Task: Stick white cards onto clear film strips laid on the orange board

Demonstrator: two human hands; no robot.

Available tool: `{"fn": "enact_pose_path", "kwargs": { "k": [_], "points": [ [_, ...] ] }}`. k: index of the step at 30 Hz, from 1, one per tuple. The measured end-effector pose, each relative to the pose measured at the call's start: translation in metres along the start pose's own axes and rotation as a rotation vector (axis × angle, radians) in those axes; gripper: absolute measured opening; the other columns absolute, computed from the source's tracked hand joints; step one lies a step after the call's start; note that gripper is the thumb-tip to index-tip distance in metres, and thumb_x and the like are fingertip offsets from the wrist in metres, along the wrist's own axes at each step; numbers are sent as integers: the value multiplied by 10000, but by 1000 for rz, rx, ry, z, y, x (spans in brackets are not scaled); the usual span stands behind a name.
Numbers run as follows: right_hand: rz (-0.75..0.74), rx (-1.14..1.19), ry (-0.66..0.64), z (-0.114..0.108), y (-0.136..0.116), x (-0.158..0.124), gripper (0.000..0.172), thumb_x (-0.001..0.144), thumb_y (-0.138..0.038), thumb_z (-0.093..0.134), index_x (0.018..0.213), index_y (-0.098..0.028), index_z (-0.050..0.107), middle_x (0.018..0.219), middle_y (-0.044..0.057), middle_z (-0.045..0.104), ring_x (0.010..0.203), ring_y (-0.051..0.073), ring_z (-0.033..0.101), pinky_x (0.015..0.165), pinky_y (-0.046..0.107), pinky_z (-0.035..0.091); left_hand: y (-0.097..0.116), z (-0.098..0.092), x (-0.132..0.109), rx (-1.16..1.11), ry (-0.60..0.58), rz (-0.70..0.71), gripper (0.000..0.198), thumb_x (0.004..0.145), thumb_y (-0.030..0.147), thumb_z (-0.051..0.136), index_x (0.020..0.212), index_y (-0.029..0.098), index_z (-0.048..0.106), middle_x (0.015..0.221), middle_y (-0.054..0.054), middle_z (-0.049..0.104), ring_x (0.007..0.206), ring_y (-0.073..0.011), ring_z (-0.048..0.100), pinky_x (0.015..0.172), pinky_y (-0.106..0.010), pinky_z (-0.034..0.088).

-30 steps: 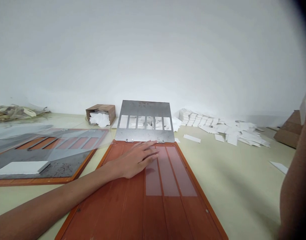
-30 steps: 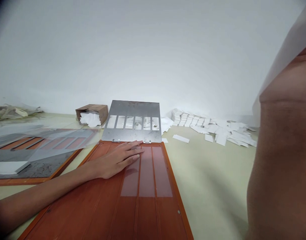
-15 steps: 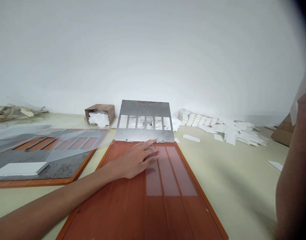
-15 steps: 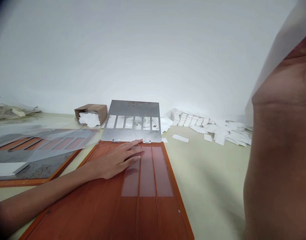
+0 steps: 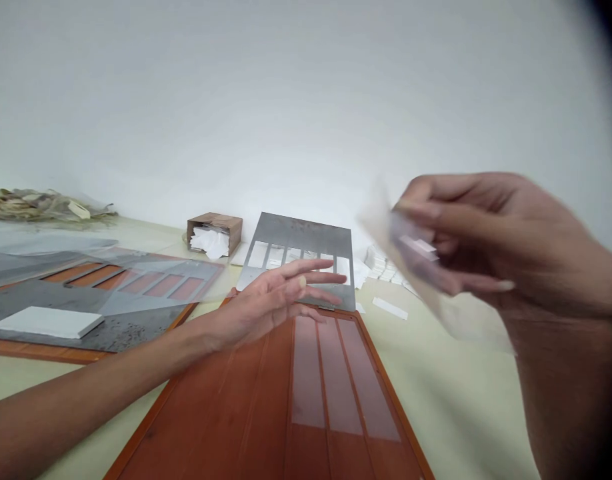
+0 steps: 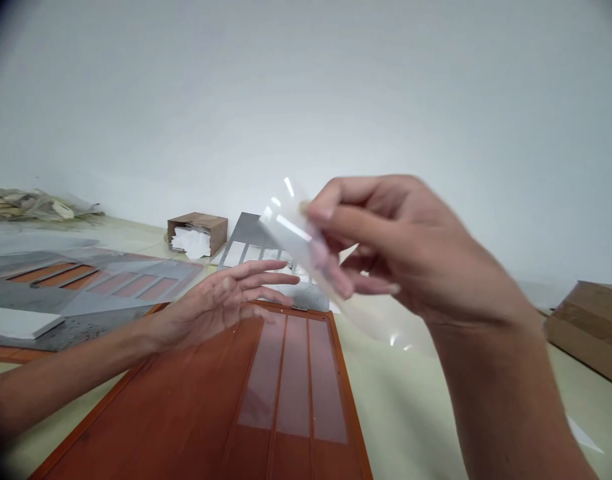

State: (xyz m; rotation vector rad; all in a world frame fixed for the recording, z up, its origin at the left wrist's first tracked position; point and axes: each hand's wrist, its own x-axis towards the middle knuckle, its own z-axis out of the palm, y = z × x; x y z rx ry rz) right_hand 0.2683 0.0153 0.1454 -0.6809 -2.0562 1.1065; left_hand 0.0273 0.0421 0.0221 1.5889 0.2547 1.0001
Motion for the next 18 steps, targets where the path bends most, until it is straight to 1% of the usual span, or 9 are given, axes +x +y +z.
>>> {"fn": "enact_pose_path", "kwargs": {
  "k": [2,4,7,10,12,13,16,17,18],
  "points": [
    [-28,10,-128,12,2,7,271,1004,-298,602,778,-149,618,577,-48,619,366,-19,419,349,63,283,5,4,-1,-58,-39,20,665,826,576,773,1372,248,583,1434,-135,555,1179,-289,605,816,-309,526],
    [-26,59,-219,22,6,13,249,997,-274,622,781,-149,616,626,-23,655,408,0,499,366,68,353,8,5,-5,-39,-39,46,642,748,502,869,1292,256,635,1276,-104,613,1030,-233,616,742,-275,493],
    [-7,173,-240,30,12,19,229,1005,-273,611,814,-148,605,643,-15,657,445,25,561,376,78,399,9,3,-10,-2,-31,79,594,730,410,902,1254,273,658,1009,-42,609,842,-167,557,726,-276,471],
    [15,259,-259,32,17,23,223,1017,-279,591,838,-145,594,610,-13,645,428,35,559,370,82,399,12,0,-13,6,35,128,527,772,368,878,1244,267,667,891,-8,552,774,-136,504,703,-249,446],
    [30,306,-279,32,20,25,228,1017,-278,590,836,-140,587,606,-8,648,397,29,527,355,81,378,16,0,-12,26,91,158,514,789,351,865,1255,275,663,913,-9,553,820,-140,519,740,-240,456],
    [38,326,-289,32,22,26,234,1016,-280,593,831,-137,582,607,-2,653,377,23,501,344,80,360,18,1,-12,40,111,166,543,784,345,869,1278,288,650,973,-18,572,873,-149,536,775,-239,468],
    [61,363,-326,31,25,28,253,1014,-283,595,812,-134,562,615,21,673,343,15,453,321,82,318,23,2,-10,63,144,175,639,775,336,876,1348,344,596,1264,-33,581,1046,-176,564,883,-257,500],
    [65,368,-336,31,26,28,253,1015,-282,593,810,-136,559,606,23,673,342,18,456,319,83,310,23,1,-10,62,142,178,617,785,322,869,1341,354,602,1287,-26,589,1059,-174,575,893,-258,508],
    [66,372,-343,31,26,28,249,1015,-280,592,814,-138,560,602,23,673,349,24,468,320,84,309,24,1,-10,61,135,181,536,806,303,853,1295,347,639,1248,-19,622,1038,-164,594,883,-253,517]
  ]
}}
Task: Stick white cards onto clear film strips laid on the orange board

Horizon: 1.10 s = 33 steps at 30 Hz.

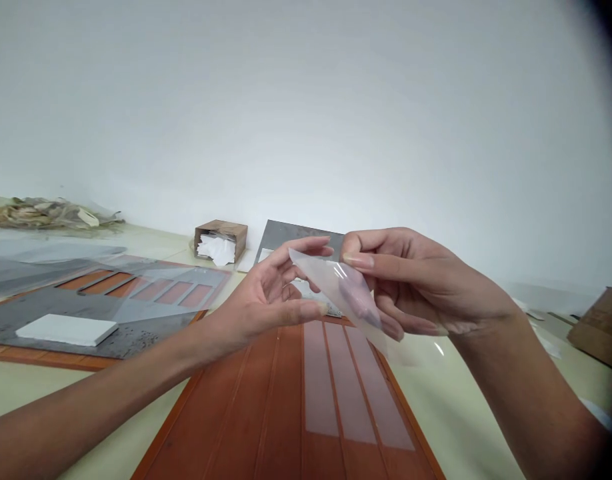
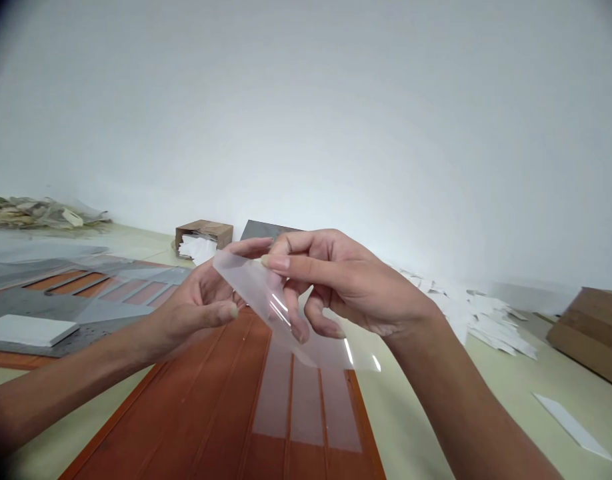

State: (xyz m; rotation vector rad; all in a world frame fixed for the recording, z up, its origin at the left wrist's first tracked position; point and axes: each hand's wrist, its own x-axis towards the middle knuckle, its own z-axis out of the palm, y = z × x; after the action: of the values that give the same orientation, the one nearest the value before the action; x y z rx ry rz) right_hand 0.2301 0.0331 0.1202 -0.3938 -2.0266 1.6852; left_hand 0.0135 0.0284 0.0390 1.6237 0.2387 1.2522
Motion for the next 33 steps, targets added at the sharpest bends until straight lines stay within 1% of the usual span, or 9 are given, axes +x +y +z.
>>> {"fn": "enact_pose_path", "kwargs": {
  "k": [3,4,6,10,15,19,26,30,33],
  "points": [
    [-14,-8,10,0,-2,-2,247,1015,-283,594,815,-138,575,643,25,681,383,33,510,329,91,328,0,-4,2,10,6,0,102,880,283,786,978,259,769,897,5,701,840,-121,637,783,-217,527],
    [-22,-17,21,-1,-3,-2,252,1014,-280,595,808,-137,579,671,28,686,395,32,519,333,94,335,1,-6,2,13,28,5,60,889,295,778,885,236,773,821,14,691,779,-106,627,748,-202,518],
    [-46,-47,58,-2,-6,-4,257,1012,-273,598,795,-134,584,708,23,682,407,24,521,338,98,340,2,-10,4,19,71,23,158,887,335,779,792,210,762,818,17,678,775,-99,610,753,-198,508],
    [-94,-128,162,-6,-8,-4,243,996,-283,625,805,-136,600,685,-5,633,439,26,532,352,107,323,5,-15,7,43,47,17,207,909,354,754,773,198,754,1027,18,654,905,-99,593,799,-182,486],
    [-138,-260,224,-9,-10,-6,260,991,-312,634,799,-141,597,708,5,635,490,40,540,387,142,292,5,-16,6,106,81,3,167,933,350,729,822,232,771,815,32,676,794,-91,584,741,-183,463],
    [-165,-399,317,-7,-13,-10,273,983,-337,648,798,-140,605,736,26,665,508,43,513,444,172,327,4,-15,4,157,130,-15,174,919,344,745,795,225,769,789,24,684,761,-100,567,734,-214,455],
    [-213,-534,312,0,-24,-21,235,967,-296,671,796,-136,652,705,21,654,539,56,501,494,191,385,13,-10,3,241,136,-37,180,914,378,743,814,247,814,791,6,674,799,-121,560,749,-240,438],
    [-221,-545,332,6,-30,-25,229,959,-283,682,784,-136,672,660,5,635,510,43,464,465,182,362,19,-2,1,219,122,-42,175,915,380,740,810,263,817,821,5,720,799,-130,586,747,-240,455],
    [-224,-560,323,8,-33,-28,233,962,-280,677,780,-137,685,622,1,625,484,37,446,436,185,337,20,-2,-1,195,146,-58,159,902,376,753,835,250,822,828,-7,739,804,-138,599,757,-236,470]
  ]
}}
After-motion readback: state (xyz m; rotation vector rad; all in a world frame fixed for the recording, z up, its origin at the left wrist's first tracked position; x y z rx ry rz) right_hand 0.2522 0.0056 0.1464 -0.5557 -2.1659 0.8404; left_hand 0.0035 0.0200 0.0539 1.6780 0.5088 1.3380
